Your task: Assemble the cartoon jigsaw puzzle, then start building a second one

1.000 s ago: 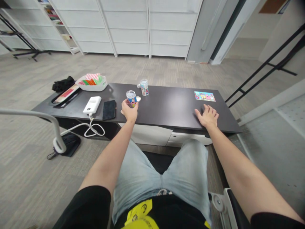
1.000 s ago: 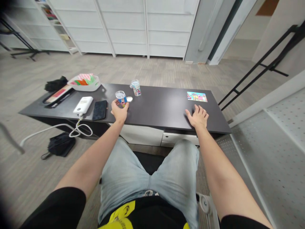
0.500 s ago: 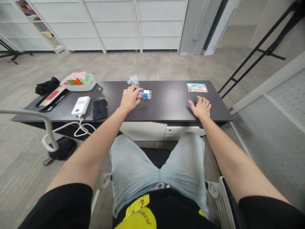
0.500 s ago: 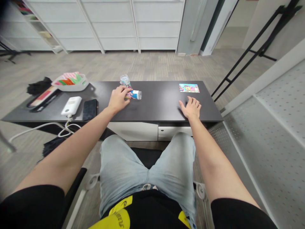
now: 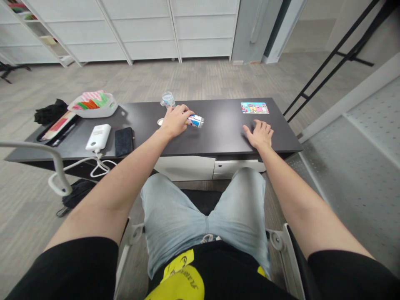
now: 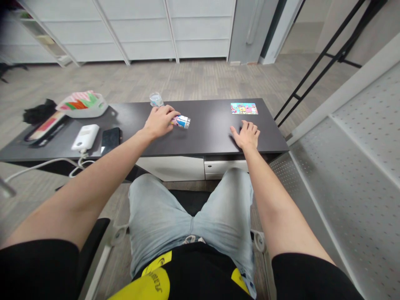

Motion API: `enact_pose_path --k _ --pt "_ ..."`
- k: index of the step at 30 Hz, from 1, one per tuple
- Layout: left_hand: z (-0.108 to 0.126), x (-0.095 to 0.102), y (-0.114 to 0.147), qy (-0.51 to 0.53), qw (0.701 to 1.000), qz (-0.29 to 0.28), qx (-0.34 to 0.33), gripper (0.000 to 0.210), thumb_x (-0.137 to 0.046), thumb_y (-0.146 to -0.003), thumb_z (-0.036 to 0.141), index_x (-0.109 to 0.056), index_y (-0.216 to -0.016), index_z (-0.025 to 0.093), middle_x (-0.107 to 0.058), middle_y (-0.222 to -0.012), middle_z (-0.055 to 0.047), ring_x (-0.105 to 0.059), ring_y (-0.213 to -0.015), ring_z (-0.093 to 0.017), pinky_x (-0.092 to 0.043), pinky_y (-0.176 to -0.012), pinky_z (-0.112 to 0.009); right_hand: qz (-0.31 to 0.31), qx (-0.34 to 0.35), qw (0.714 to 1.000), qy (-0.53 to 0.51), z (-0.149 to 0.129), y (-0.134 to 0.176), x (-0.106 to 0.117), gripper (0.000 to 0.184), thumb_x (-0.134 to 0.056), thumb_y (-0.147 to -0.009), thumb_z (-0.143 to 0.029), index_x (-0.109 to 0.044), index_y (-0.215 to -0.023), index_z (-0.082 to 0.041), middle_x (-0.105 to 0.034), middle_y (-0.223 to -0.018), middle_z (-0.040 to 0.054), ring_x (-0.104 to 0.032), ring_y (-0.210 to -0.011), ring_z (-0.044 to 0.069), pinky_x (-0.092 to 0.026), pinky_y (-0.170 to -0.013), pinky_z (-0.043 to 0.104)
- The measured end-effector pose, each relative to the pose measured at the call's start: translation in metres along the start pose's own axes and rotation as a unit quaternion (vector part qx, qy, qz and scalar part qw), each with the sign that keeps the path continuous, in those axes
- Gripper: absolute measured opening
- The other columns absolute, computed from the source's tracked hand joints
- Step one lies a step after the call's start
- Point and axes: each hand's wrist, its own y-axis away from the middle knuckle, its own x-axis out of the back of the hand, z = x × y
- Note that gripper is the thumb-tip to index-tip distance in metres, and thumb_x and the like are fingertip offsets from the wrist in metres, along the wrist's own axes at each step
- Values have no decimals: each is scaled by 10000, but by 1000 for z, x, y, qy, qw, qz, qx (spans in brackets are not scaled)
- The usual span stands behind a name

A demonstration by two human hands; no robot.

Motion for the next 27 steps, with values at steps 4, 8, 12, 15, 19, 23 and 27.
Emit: enact_pose_path --k 4,8,12,15,19,23,27 --pt "-3 3 0 -9 1000 -4 -21 639 -716 -1012 134 -866 -1607 313 -768 -1600 -187 -688 -1537 -456 -453 -1417 -786 2 8 1000 -3 2 -1 -2 805 -520 -1351 -642 -499 -1946 -99 -484 -2022 334 -418 -1780 488 -280 -1472 587" --pt "-6 6 -2 -17 1000 -5 -25 647 -722 -1004 113 -883 -1589 336 -768 -1579 -174 -680 -1547 -451 -462 -1422 -783 13 14 1000 6 2 -2 -3 796 -534 -1340 -639 -536 -1911 -84 -515 -1991 352 -478 -1769 519 -329 -1476 636" --pt "-7 6 -4 -30 999 -11 -29 646 -704 -1020 106 -872 -1608 314 -768 -1606 -191 -684 -1554 -458 -491 -1398 -776 6 12 1000 14 2 -3 -3 807 -515 -1321 -657 -532 -1914 -111 -516 -1988 339 -468 -1807 529 -325 -1516 662" --pt "-9 5 -3 -34 999 -18 -38 652 -702 -1008 90 -869 -1606 289 -769 -1622 -203 -695 -1560 -469 -487 -1405 -781 4 11 1000 18 3 -4 -3 824 -493 -1314 -667 -521 -1927 -117 -514 -1994 329 -459 -1820 525 -314 -1530 661" --pt "-12 6 -3 -35 999 -14 -39 671 -714 -998 96 -859 -1614 321 -766 -1623 -186 -683 -1573 -466 -486 -1410 -769 12 12 1000 22 3 -3 -4 817 -504 -1301 -676 -549 -1910 -134 -536 -1989 310 -482 -1806 514 -335 -1524 650" --pt "-13 6 -4 -39 998 -9 -44 702 -721 -979 88 -857 -1622 336 -759 -1616 -178 -677 -1579 -464 -478 -1421 -767 16 12 1000 17 3 -3 -5 845 -527 -1294 -679 -554 -1913 -104 -544 -1980 322 -484 -1806 531 -337 -1528 652" --pt "-13 7 -7 -29 999 -5 -44 718 -739 -966 80 -860 -1621 347 -759 -1611 -175 -672 -1599 -471 -463 -1433 -777 12 11 1000 18 4 -5 -5 839 -525 -1300 -679 -551 -1916 -109 -535 -1983 327 -474 -1813 542 -337 -1528 667"
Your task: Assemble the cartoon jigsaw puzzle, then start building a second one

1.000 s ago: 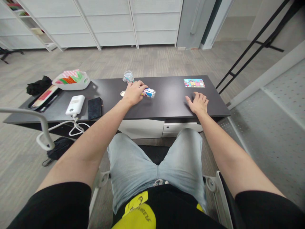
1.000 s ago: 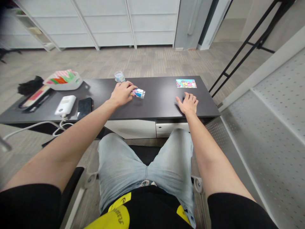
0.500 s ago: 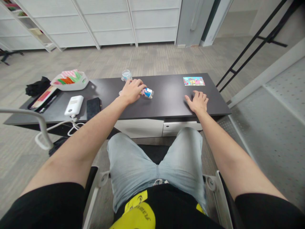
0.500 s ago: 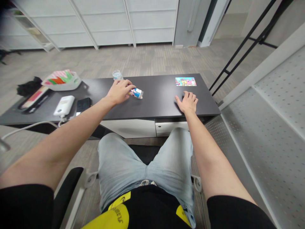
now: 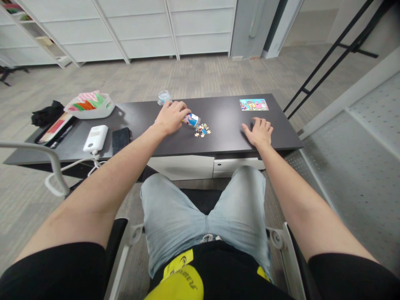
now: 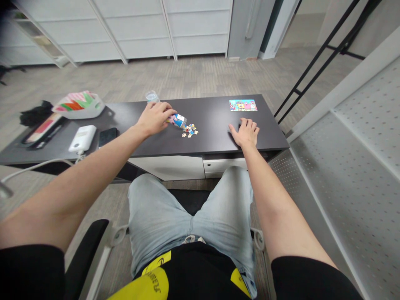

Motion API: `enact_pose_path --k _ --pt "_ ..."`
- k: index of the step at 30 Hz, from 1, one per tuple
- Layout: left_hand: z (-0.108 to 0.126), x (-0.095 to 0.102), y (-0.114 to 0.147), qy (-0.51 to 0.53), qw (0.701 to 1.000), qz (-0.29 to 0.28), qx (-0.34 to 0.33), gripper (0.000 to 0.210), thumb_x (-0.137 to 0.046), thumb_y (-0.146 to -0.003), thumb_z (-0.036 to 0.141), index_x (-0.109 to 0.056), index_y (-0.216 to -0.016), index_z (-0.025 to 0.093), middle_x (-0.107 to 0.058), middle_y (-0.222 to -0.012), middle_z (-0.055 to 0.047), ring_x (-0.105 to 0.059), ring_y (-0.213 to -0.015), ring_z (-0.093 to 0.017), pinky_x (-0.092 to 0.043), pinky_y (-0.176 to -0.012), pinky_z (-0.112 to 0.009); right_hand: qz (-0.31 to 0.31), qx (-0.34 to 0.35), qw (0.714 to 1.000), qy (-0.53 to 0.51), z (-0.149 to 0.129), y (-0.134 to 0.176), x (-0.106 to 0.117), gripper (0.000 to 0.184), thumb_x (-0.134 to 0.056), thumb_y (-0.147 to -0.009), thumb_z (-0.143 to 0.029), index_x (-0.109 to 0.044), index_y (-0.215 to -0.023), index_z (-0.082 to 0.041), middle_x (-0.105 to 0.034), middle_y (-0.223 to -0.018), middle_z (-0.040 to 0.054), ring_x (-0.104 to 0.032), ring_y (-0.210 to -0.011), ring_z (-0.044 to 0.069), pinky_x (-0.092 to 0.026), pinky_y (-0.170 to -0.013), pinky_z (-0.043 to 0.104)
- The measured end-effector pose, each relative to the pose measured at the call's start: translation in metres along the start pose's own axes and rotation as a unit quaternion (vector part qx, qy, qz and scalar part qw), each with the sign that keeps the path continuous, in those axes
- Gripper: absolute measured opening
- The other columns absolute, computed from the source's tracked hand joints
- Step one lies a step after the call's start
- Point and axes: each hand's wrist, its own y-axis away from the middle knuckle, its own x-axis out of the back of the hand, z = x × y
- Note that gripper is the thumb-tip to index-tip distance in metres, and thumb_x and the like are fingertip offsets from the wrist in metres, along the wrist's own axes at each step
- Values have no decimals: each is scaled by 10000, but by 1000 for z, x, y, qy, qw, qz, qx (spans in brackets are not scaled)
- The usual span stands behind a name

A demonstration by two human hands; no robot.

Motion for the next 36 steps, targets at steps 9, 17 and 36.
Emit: enact_pose_path --k 9,17,36 --pt "2 5 -4 -12 1000 -3 -3 650 -709 -1011 86 -867 -1594 328 -755 -1620 -179 -670 -1603 -466 -478 -1419 -755 -1 0 1000 -1 0 0 0 824 -531 -1295 -678 -569 -1899 -118 -540 -1981 325 -479 -1809 537 -329 -1534 664" --pt "-5 2 -14 -34 998 26 -34 523 -624 -1124 167 -892 -1522 377 -786 -1491 -131 -706 -1520 -403 -499 -1404 -696 1 0 1000 4 -1 2 1 807 -528 -1298 -687 -582 -1887 -139 -551 -1973 306 -479 -1809 523 -338 -1536 651" --pt "7 10 -31 -93 993 5 -77 474 -510 -1192 162 -902 -1408 317 -804 -1464 -125 -732 -1563 -391 -507 -1401 -660 -4 0 1000 -23 -2 4 4 779 -555 -1342 -618 -554 -1896 -71 -508 -1979 347 -433 -1764 498 -287 -1465 594"
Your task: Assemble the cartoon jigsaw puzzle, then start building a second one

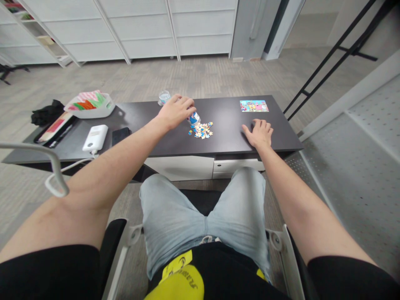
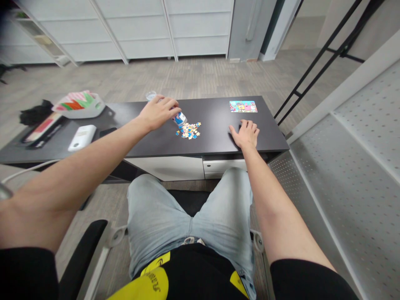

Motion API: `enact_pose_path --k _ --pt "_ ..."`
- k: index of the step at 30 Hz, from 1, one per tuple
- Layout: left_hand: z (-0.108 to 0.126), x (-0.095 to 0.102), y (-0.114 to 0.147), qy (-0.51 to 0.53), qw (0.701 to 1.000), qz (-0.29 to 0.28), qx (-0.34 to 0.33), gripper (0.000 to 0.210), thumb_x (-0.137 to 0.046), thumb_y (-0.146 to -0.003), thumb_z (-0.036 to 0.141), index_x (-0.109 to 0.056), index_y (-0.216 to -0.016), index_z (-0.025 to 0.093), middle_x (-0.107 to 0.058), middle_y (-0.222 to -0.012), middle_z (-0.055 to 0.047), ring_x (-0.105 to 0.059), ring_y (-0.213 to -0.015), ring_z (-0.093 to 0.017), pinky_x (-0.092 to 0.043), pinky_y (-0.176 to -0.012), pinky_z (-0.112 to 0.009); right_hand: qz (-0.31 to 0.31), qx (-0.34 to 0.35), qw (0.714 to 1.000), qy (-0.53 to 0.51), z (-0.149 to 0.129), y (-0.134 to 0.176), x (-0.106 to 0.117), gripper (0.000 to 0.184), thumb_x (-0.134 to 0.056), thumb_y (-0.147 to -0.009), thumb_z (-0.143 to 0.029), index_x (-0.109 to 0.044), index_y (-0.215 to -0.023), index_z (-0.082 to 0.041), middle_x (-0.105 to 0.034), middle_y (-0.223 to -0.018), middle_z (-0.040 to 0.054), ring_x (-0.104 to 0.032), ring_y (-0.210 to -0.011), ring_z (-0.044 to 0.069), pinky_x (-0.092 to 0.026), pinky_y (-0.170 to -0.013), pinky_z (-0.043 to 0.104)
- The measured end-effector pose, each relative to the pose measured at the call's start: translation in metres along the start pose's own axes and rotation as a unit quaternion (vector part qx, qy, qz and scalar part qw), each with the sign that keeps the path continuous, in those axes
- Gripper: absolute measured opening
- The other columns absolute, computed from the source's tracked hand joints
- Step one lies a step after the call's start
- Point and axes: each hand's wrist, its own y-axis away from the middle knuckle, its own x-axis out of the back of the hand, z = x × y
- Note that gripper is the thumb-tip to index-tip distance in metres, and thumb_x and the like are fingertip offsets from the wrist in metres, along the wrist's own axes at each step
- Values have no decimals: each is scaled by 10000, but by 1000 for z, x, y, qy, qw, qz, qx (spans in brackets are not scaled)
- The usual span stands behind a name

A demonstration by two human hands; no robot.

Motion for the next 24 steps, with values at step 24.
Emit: enact_pose_path --k 24 --pt "-5 -14 40 39 998 27 50 474 -459 -1218 142 -853 -1414 320 -798 -1632 -131 -698 -1617 -361 -497 -1461 -702 7 -2 1000 7 0 -1 -1 750 -559 -1341 -587 -569 -1878 -63 -526 -1959 346 -427 -1747 488 -278 -1441 571"
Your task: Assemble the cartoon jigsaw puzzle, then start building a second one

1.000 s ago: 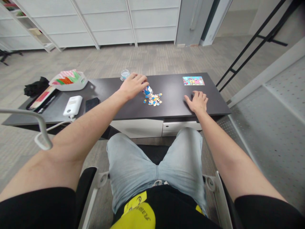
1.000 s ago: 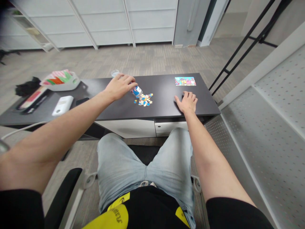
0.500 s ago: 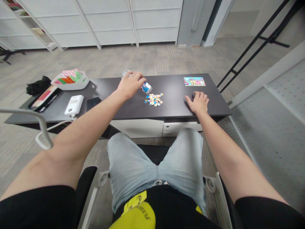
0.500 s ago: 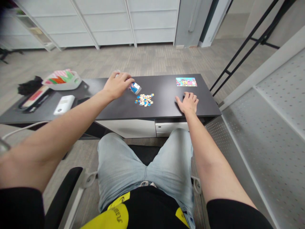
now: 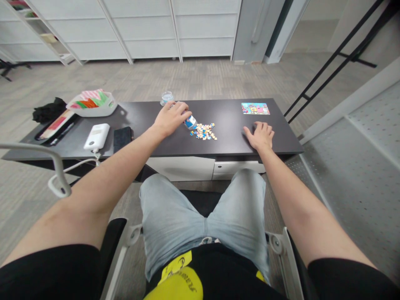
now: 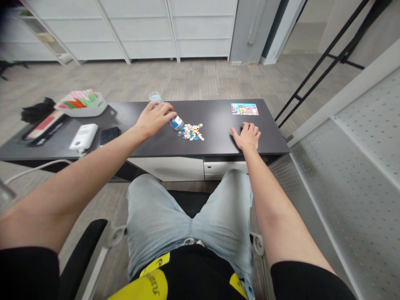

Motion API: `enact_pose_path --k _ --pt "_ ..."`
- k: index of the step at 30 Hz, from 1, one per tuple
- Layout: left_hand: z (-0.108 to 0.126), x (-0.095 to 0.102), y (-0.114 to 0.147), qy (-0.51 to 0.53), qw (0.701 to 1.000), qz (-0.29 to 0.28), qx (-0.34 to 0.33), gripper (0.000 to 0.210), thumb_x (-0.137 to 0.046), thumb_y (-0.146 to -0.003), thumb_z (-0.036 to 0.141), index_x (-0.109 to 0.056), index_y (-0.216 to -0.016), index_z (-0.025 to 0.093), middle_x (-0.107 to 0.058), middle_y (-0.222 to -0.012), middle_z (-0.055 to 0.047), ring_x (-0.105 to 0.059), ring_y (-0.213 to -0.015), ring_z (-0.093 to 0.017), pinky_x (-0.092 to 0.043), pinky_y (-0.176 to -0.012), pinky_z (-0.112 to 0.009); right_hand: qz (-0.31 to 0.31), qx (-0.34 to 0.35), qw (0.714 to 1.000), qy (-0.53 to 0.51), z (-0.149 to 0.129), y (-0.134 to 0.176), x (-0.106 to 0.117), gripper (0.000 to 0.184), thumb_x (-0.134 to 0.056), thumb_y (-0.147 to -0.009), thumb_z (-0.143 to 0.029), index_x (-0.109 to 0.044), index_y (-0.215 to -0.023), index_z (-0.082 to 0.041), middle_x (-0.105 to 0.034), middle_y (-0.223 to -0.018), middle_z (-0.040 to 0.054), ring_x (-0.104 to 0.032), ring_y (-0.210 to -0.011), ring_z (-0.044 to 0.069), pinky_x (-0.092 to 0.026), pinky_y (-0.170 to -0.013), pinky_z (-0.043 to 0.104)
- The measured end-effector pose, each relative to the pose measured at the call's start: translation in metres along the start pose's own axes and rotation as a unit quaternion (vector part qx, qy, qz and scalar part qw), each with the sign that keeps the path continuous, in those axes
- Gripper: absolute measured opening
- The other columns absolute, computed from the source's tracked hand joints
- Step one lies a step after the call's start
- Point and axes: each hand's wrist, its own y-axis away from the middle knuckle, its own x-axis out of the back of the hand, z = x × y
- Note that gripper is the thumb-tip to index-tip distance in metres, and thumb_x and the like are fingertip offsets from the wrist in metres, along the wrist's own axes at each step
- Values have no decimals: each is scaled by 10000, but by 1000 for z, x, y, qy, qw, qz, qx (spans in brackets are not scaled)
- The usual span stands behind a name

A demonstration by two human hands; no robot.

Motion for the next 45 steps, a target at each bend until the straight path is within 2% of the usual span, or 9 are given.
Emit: enact_pose_path --k 3,11,20,24,27,31,37,41,45 --pt "0 -1 -2 -12 1000 -9 -17 438 -456 -1237 142 -828 -1390 316 -789 -1658 -115 -673 -1637 -334 -492 -1464 -698 1 -4 1000 12 0 -1 0 731 -559 -1337 -596 -581 -1865 -92 -541 -1956 327 -453 -1753 482 -311 -1452 577" --pt "-11 -6 13 -16 1000 14 21 353 -541 -1246 185 -780 -1442 356 -783 -1628 -82 -643 -1542 -304 -469 -1436 -674 1 -2 1000 21 0 -1 0 723 -526 -1347 -605 -581 -1863 -102 -540 -1950 326 -456 -1742 472 -323 -1442 571" --pt "-12 -1 25 17 996 46 72 357 -533 -1245 250 -782 -1493 312 -795 -1669 -165 -667 -1586 -393 -444 -1426 -738 0 -5 1000 16 1 0 0 740 -525 -1336 -624 -575 -1866 -110 -532 -1962 317 -446 -1747 468 -304 -1457 561" --pt "-9 0 29 60 990 73 106 463 -656 -1143 258 -708 -1602 302 -769 -1707 -209 -706 -1594 -443 -539 -1358 -738 0 -8 1000 15 0 1 1 747 -549 -1321 -634 -579 -1862 -120 -539 -1964 299 -456 -1762 462 -310 -1469 556" --pt "5 -4 38 107 980 110 128 622 -726 -1064 279 -594 -1671 271 -732 -1719 -254 -699 -1620 -460 -623 -1310 -689 1 -8 1000 12 0 2 2 751 -544 -1311 -632 -578 -1866 -128 -538 -1964 300 -448 -1757 466 -303 -1471 562" --pt "39 -7 59 146 970 150 126 752 -662 -1080 318 -430 -1795 289 -660 -1800 -250 -629 -1736 -434 -644 -1360 -662 -2 3 1000 1 2 2 2 776 -484 -1308 -651 -574 -1866 -120 -518 -1972 346 -431 -1734 491 -294 -1458 590" --pt "75 5 81 132 974 153 103 749 -687 -1146 470 -415 -1836 365 -654 -1838 -209 -624 -1743 -418 -645 -1390 -660 -2 4 1000 -3 3 1 1 834 -425 -1272 -670 -569 -1880 -117 -511 -1974 357 -405 -1722 512 -297 -1446 644" --pt "71 2 81 157 964 156 146 680 -773 -1167 532 -491 -1733 282 -667 -1758 -246 -601 -1724 -414 -548 -1495 -672 -7 5 1000 -4 4 0 1 843 -427 -1277 -656 -556 -1884 -85 -489 -1974 377 -394 -1728 512 -293 -1429 646" --pt "51 -17 87 207 926 141 284 612 -833 -1140 449 -512 -1588 185 -609 -1696 -260 -596 -1648 -373 -535 -1487 -611 -7 7 1000 -7 3 1 3 825 -441 -1283 -626 -555 -1884 -73 -488 -1976 390 -390 -1749 517 -281 -1423 633"
